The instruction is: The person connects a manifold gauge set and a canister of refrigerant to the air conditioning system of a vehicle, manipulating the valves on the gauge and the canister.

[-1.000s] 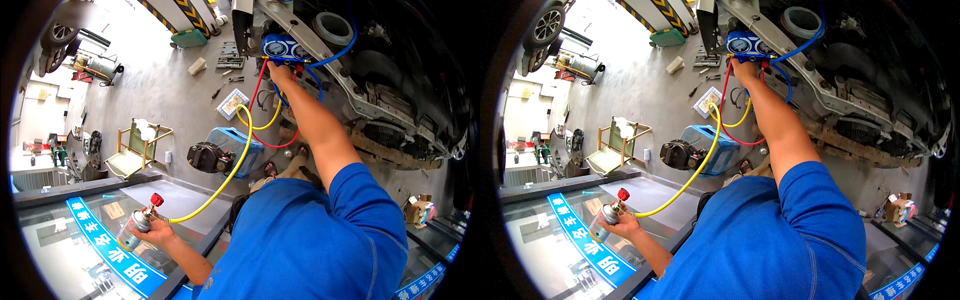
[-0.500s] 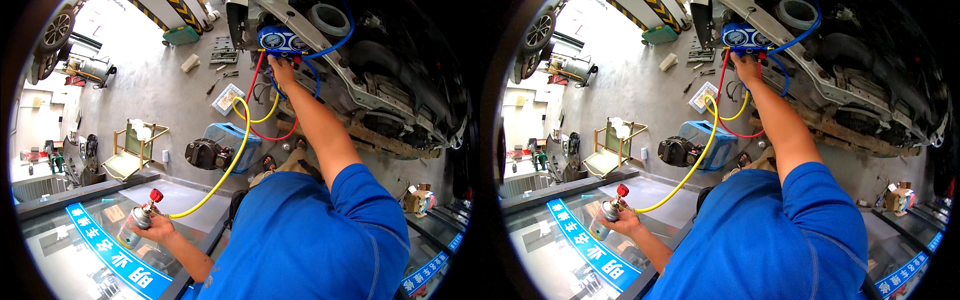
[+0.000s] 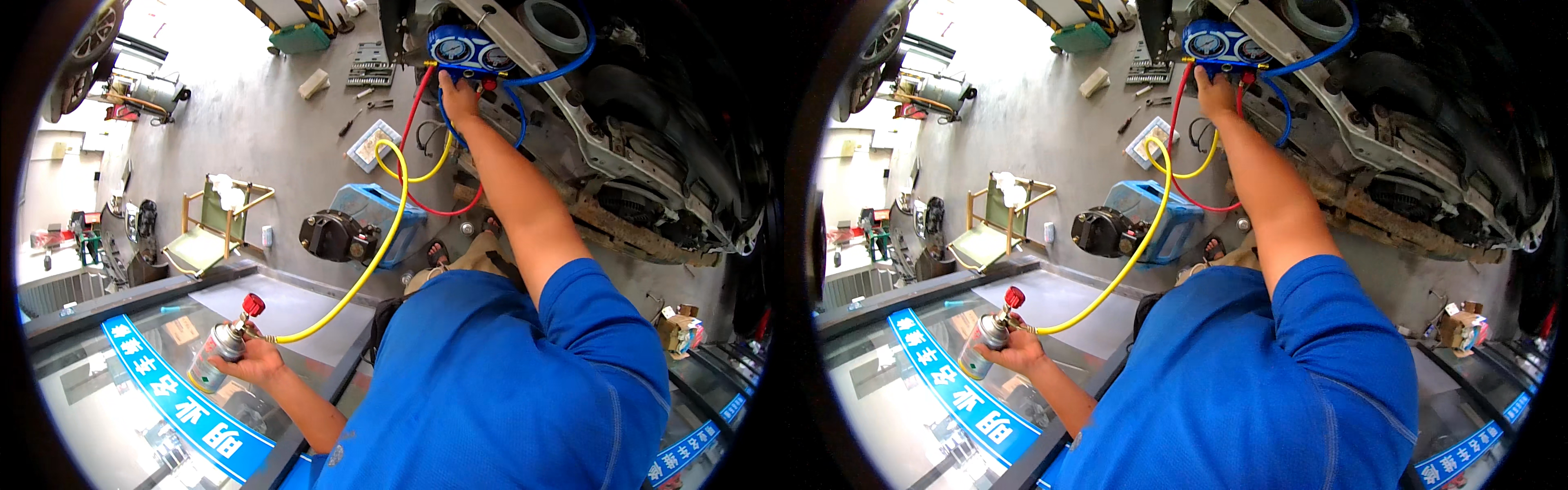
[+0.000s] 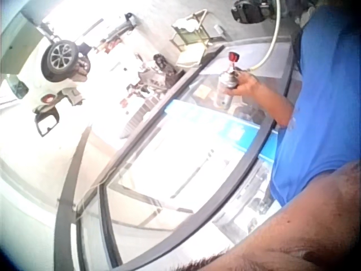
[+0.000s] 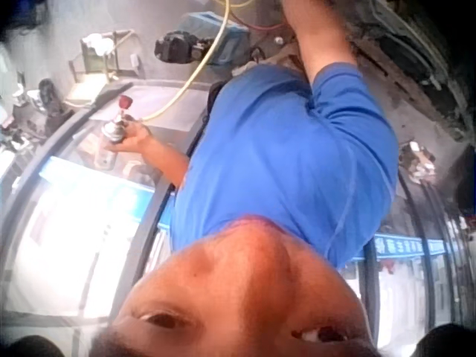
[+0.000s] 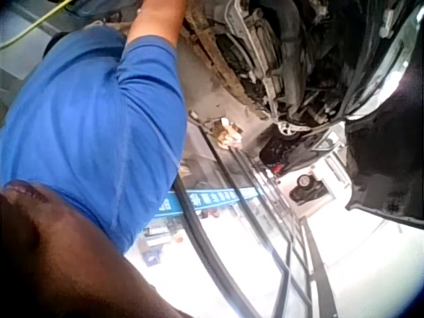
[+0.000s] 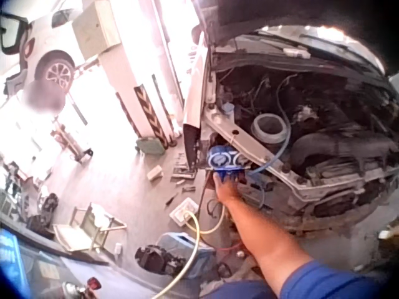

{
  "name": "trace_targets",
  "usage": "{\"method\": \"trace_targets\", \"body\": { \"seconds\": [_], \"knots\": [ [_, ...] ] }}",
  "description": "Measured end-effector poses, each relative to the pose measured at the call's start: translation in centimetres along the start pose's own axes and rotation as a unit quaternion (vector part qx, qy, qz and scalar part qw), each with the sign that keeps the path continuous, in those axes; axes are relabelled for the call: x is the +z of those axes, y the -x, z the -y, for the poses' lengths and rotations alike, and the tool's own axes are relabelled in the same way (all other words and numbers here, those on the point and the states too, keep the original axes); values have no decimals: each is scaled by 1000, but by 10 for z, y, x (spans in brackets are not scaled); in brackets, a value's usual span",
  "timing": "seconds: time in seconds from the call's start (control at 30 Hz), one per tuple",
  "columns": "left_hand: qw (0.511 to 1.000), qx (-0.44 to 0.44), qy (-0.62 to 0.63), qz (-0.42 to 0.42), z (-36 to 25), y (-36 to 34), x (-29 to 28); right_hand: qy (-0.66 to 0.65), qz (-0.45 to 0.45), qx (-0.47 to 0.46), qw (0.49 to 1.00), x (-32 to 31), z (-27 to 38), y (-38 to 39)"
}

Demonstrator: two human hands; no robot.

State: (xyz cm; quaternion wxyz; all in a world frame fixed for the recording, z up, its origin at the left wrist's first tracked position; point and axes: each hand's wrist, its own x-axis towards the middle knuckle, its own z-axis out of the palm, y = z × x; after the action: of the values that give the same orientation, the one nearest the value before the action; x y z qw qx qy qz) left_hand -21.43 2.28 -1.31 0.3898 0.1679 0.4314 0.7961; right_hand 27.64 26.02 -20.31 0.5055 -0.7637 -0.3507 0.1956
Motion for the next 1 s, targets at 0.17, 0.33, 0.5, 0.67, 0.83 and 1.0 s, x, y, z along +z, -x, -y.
{"method": "trace_targets", "body": {
  "seconds": [0.17,0.33,0.5,0.67,0.83,1.0],
  "knots": [
    [1000,19,-17,-8,2,4,3,-1,-4,-1,1000,-15,-28,10],
    [999,-5,-2,42,-1,3,-4,-30,22,66,997,-5,-58,1],
    [999,-16,-5,40,-1,10,-4,-74,76,113,988,-22,-21,21],
    [1000,-8,-24,8,-2,11,-21,-177,90,212,957,-26,-22,19],
    [999,6,-45,-20,-5,13,-22,-134,79,158,975,-11,-70,-8],
    [999,0,-34,-11,-7,12,-22,-196,92,147,965,-12,-71,-4]
  ]
}}
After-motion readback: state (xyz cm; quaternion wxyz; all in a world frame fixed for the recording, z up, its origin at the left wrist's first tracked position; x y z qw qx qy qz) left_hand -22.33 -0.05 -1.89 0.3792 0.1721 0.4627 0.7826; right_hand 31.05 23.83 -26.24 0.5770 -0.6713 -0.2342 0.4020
